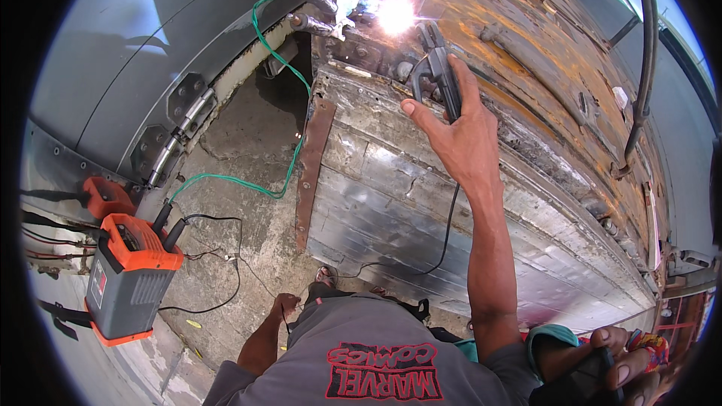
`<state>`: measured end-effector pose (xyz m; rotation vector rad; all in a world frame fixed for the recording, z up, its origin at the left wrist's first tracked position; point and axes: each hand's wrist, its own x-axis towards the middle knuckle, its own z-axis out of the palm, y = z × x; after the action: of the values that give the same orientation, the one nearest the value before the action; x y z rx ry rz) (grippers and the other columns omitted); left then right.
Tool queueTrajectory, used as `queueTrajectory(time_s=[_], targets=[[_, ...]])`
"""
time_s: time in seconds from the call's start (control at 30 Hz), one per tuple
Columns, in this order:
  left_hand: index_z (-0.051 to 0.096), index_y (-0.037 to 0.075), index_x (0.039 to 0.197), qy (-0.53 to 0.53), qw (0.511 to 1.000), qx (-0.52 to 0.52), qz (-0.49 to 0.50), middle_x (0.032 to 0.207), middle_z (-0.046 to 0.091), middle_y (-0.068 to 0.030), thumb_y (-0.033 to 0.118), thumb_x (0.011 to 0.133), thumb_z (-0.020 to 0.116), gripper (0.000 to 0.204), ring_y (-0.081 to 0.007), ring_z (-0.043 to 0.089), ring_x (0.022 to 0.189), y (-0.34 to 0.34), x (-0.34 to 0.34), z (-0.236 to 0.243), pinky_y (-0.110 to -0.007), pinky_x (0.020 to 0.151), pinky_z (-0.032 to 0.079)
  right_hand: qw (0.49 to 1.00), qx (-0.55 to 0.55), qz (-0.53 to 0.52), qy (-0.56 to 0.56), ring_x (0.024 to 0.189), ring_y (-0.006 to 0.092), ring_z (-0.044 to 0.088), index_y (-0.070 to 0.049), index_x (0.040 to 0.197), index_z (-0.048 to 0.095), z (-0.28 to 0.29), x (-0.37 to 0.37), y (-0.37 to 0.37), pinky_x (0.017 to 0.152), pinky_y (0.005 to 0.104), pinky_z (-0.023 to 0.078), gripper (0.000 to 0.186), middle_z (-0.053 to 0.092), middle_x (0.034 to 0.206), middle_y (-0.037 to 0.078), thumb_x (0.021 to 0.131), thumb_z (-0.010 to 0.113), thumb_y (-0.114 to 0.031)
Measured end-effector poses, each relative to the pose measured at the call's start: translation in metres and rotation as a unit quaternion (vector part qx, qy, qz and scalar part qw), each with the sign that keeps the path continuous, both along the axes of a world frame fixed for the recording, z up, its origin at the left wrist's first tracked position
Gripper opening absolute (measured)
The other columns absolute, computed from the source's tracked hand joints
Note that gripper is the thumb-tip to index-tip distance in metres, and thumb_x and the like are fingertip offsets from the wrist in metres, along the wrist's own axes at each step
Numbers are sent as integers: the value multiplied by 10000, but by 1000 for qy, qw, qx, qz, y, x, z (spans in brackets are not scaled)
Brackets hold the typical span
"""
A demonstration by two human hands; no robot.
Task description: The person uses a welding torch to join metal components on a vehicle frame. They hold the torch with their right hand and guide it along the seam, creating bright sparks and molten metal.
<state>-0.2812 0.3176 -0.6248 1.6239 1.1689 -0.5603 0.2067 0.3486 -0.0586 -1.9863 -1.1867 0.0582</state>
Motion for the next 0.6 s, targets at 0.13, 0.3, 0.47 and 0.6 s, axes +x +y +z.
queueTrajectory(time_s=[0.13,0.3,0.47,0.6], targets=[[790,175,1050,-11,952,167,-256,858,765,-55,218,909,705,170,-249,785,852,-2,-2,10,-405,727,608,1000,1,0,-1,1205,431,754,-30,1621,483,-3,1,1,1061,509,586,977,739,1338,295,895,881,-549],[772,173,1048,-42,908,249,-334,849,753,-51,192,884,717,174,-243,777,832,-2,-6,10,-397,700,597,1000,9,2,-21,1199,429,756,-33,1622,482,-4,2,2,1058,517,588,981,742,1333,294,893,883,-553],[703,94,780,-144,984,93,-42,687,662,-49,161,900,747,144,-203,682,628,-1,-8,3,-394,588,524,1000,-2,3,-7,1185,422,761,-34,1623,482,-3,0,4,1039,510,591,980,747,1327,286,896,879,-559],[637,72,656,-237,966,96,33,621,604,-39,179,919,749,305,-170,613,548,-2,-8,-1,-386,539,474,1000,-12,-3,-1,1188,414,760,-34,1622,484,-1,0,4,1031,505,590,971,751,1324,281,900,878,-552]])
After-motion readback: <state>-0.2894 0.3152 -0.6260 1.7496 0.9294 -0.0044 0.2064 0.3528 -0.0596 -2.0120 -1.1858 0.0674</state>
